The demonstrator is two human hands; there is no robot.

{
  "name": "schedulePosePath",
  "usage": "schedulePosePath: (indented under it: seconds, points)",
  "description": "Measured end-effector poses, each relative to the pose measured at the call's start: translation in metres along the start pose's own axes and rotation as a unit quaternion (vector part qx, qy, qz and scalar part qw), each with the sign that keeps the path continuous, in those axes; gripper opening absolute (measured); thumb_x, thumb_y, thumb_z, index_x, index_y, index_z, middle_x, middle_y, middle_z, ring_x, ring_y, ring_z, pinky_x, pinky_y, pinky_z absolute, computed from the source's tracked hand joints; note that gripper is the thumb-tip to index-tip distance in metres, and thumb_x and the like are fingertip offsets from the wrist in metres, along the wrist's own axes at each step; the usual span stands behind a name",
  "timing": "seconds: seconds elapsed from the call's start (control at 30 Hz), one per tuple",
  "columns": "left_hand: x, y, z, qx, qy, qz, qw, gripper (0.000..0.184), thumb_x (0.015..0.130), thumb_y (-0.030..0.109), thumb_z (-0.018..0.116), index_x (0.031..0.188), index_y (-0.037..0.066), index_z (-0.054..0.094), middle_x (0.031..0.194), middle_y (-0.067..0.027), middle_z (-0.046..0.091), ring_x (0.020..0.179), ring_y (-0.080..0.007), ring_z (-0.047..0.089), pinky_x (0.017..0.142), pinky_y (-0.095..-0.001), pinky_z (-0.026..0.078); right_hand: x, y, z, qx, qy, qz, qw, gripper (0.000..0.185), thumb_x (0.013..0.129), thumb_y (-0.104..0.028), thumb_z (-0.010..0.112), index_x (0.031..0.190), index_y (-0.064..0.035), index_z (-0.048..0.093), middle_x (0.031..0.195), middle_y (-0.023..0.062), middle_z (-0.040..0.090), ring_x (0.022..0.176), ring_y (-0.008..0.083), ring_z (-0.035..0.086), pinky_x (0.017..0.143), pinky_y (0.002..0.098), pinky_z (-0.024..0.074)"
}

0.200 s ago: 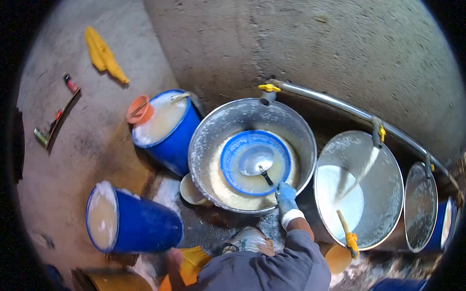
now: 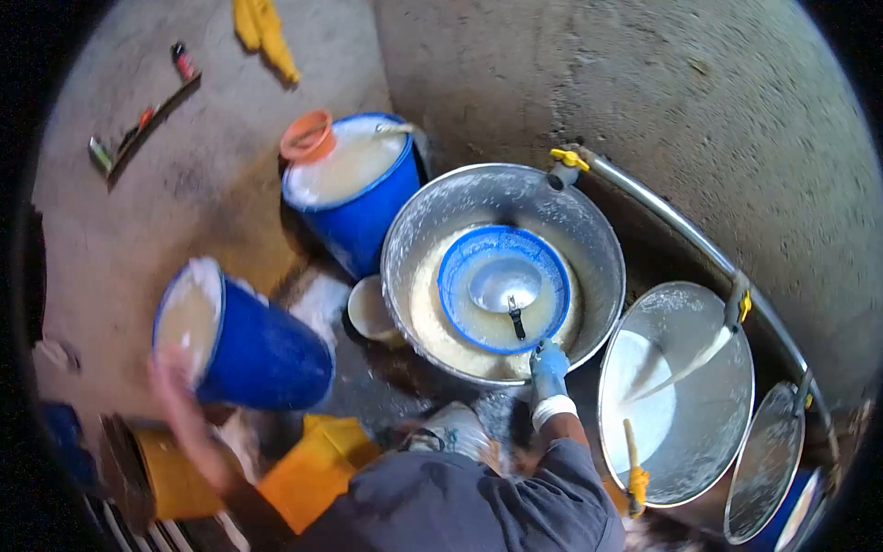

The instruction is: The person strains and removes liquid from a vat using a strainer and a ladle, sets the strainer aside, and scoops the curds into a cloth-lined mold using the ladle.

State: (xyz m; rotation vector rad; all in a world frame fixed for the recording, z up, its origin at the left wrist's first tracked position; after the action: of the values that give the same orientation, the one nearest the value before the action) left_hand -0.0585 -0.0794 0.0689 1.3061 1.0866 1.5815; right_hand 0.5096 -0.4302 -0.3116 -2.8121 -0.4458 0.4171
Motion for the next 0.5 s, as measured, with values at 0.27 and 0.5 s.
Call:
schedulePosePath:
  seconds: [0.27, 0.5]
  points:
    - [-0.111, 0.184, 0.040, 0.107, -0.297, 0.505, 0.803, 0.035, 0.095, 0.027, 0.048, 0.119, 0.002, 0.055, 0.115, -0.0092, 0.058, 0.103, -0.0166, 0.055, 0.094, -0.0300, 0.041, -0.005, -0.011, -0.004, -0.035, -0.021, 0.013, 0.999, 0.028, 0.088, -0.032, 0.049, 0.107, -0.0178, 0.063, 0.113, 0.0176, 0.062, 0.104, 0.0358, 0.061, 0.089, 0.0464, 0.0476]
    - [-0.134, 0.151, 0.057, 0.094, -0.319, 0.479, 0.813, 0.034, 0.094, 0.025, 0.048, 0.118, 0.001, 0.055, 0.115, -0.0095, 0.058, 0.102, -0.0167, 0.055, 0.093, -0.0301, 0.041, 0.002, -0.006, 0.010, -0.032, -0.013, 0.011, 0.999, 0.030, 0.087, -0.035, 0.049, 0.108, -0.0185, 0.063, 0.114, 0.0154, 0.062, 0.105, 0.0347, 0.060, 0.090, 0.0455, 0.0473]
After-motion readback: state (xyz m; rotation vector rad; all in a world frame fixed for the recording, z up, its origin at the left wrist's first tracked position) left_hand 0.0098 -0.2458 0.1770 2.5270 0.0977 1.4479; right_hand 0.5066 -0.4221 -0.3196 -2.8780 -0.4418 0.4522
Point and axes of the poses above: each hand's wrist, its own x-axis towards the middle knuckle, its own z-axis out of the palm, y = z × x, the point moved 4 cm from there along x, towards the middle knuckle
